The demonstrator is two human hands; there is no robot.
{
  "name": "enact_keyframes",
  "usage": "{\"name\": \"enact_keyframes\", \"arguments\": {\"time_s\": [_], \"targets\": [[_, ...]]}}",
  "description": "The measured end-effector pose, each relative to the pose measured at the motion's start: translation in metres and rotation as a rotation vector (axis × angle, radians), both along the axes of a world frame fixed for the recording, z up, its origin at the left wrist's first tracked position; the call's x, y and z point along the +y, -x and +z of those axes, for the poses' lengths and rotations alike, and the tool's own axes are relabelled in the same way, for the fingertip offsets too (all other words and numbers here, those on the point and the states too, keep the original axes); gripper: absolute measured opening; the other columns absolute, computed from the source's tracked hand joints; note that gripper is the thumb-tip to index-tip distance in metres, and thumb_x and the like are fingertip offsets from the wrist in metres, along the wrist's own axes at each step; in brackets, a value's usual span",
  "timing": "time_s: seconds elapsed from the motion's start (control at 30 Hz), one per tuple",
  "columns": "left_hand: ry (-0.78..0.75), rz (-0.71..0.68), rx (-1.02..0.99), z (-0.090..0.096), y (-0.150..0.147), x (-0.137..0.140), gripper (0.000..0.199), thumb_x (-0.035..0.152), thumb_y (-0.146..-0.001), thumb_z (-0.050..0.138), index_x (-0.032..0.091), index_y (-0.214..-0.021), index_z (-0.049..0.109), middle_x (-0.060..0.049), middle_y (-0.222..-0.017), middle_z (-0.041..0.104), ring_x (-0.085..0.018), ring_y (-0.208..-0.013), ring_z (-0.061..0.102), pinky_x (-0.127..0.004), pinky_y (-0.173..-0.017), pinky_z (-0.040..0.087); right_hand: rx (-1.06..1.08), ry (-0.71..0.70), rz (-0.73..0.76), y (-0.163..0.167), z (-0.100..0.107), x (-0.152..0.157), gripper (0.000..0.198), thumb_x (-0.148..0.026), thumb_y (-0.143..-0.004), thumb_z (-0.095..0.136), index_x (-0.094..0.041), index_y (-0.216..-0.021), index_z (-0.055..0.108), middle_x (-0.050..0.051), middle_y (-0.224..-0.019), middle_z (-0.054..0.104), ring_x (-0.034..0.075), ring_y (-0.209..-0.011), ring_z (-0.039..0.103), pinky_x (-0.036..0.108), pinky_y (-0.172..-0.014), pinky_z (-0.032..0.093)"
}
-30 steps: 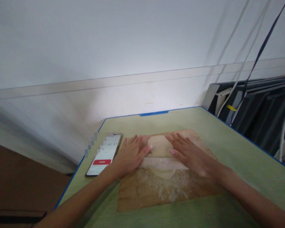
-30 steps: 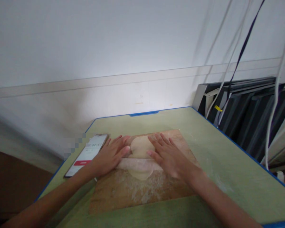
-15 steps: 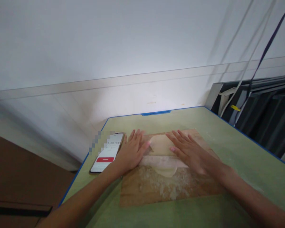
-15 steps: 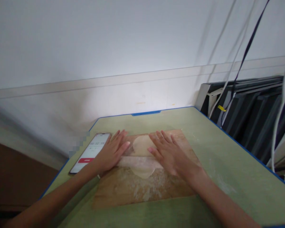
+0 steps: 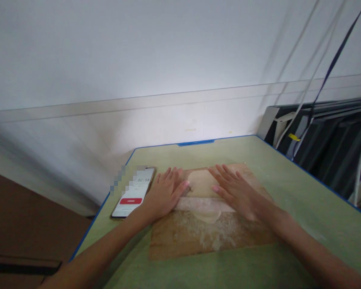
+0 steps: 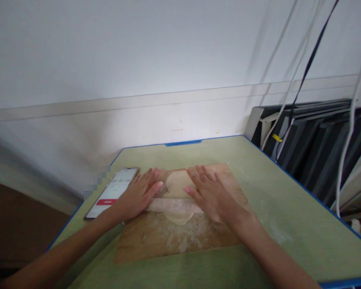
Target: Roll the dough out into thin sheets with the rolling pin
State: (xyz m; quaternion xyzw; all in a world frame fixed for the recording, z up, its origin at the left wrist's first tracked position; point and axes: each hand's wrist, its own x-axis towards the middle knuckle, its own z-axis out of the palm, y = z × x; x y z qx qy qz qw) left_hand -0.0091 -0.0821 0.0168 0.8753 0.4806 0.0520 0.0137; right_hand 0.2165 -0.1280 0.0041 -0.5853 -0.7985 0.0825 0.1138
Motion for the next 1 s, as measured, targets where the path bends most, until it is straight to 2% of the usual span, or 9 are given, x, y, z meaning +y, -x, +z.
{"name": "enact_keyframes", "arguments": {"time_s": [0.1, 0.2, 0.37, 0.43, 0.57, 0.63, 0.8, 0.87, 1.0], "targets": [[-0.021, -0.108, 0.003, -0.001, 0.009, -0.020, 0.053, 0.046, -0.090, 0.030, 0.019, -0.136, 0.028, -0.006, -0.142, 0.030, -0.024, -0.132, 0.018, -0.046, -0.106, 0.015, -0.018, -0.102, 0.064, 0.003, -0.003, -0.023, 0.061, -0.056, -0.088, 0.021, -0.021, -0.138, 0.025, 0.009, -0.143, 0.022, 0.021, -0.131, 0.012, 0.048, -0.104, 0.020], [0.012, -0.131, 0.012, -0.002, 0.016, -0.032, 0.053, 0.046, -0.089, 0.032, 0.022, -0.137, 0.027, -0.003, -0.143, 0.027, -0.024, -0.132, 0.017, -0.047, -0.106, 0.016, -0.025, -0.194, 0.094, 0.004, -0.006, -0.031, 0.056, -0.052, -0.089, 0.022, -0.023, -0.137, 0.026, 0.008, -0.143, 0.024, 0.020, -0.131, 0.014, 0.048, -0.104, 0.019], [0.047, -0.018, 0.009, 0.001, 0.005, -0.008, 0.054, 0.044, -0.093, 0.021, 0.011, -0.135, 0.031, -0.012, -0.140, 0.032, -0.024, -0.131, 0.021, -0.042, -0.105, 0.019, 0.017, -0.039, 0.039, -0.001, -0.002, 0.000, 0.058, -0.051, -0.090, 0.020, -0.021, -0.139, 0.017, 0.008, -0.144, 0.021, 0.022, -0.132, 0.009, 0.052, -0.103, 0.018], [0.041, 0.000, 0.006, 0.002, 0.003, -0.007, 0.056, 0.043, -0.093, 0.019, 0.007, -0.134, 0.032, -0.014, -0.139, 0.033, -0.024, -0.131, 0.022, -0.042, -0.105, 0.020, 0.024, -0.020, 0.032, 0.000, -0.001, -0.001, 0.059, -0.052, -0.090, 0.019, -0.019, -0.140, 0.017, 0.009, -0.144, 0.020, 0.023, -0.132, 0.008, 0.052, -0.103, 0.018], [0.007, -0.114, 0.023, 0.001, 0.012, -0.026, 0.054, 0.046, -0.089, 0.034, 0.019, -0.135, 0.030, -0.007, -0.143, 0.028, -0.025, -0.132, 0.017, -0.047, -0.106, 0.016, -0.003, -0.117, 0.112, 0.002, -0.002, -0.027, 0.057, -0.050, -0.090, 0.024, -0.020, -0.138, 0.024, 0.009, -0.143, 0.023, 0.021, -0.131, 0.015, 0.048, -0.103, 0.021], [0.009, -0.127, 0.039, 0.001, 0.014, -0.030, 0.055, 0.045, -0.088, 0.036, 0.020, -0.136, 0.029, -0.006, -0.143, 0.027, -0.026, -0.132, 0.017, -0.047, -0.105, 0.017, -0.010, -0.144, 0.116, 0.002, -0.002, -0.030, 0.056, -0.050, -0.090, 0.025, -0.022, -0.138, 0.025, 0.008, -0.143, 0.023, 0.021, -0.131, 0.015, 0.049, -0.103, 0.021], [-0.048, -0.053, 0.018, 0.002, 0.002, -0.009, 0.055, 0.048, -0.092, 0.026, 0.012, -0.134, 0.033, -0.013, -0.141, 0.031, -0.027, -0.131, 0.019, -0.048, -0.105, 0.017, 0.026, 0.008, 0.077, -0.002, 0.000, -0.005, 0.058, -0.049, -0.091, 0.016, -0.017, -0.140, 0.016, 0.007, -0.145, 0.018, 0.021, -0.131, 0.006, 0.050, -0.104, 0.016], [-0.064, -0.046, 0.028, 0.002, 0.001, -0.010, 0.055, 0.047, -0.092, 0.026, 0.012, -0.133, 0.033, -0.013, -0.140, 0.032, -0.027, -0.131, 0.020, -0.049, -0.105, 0.017, 0.019, -0.007, 0.075, -0.001, -0.002, -0.009, 0.058, -0.049, -0.091, 0.017, -0.017, -0.139, 0.018, 0.008, -0.145, 0.018, 0.022, -0.131, 0.006, 0.050, -0.104, 0.016], [-0.073, -0.132, 0.067, 0.001, 0.010, -0.031, 0.057, 0.048, -0.087, 0.038, 0.019, -0.136, 0.030, -0.008, -0.143, 0.027, -0.027, -0.132, 0.018, -0.049, -0.106, 0.014, -0.004, -0.166, 0.133, 0.002, -0.008, -0.038, 0.055, -0.047, -0.090, 0.028, -0.024, -0.139, 0.020, 0.007, -0.143, 0.024, 0.021, -0.131, 0.014, 0.048, -0.103, 0.021]]}}
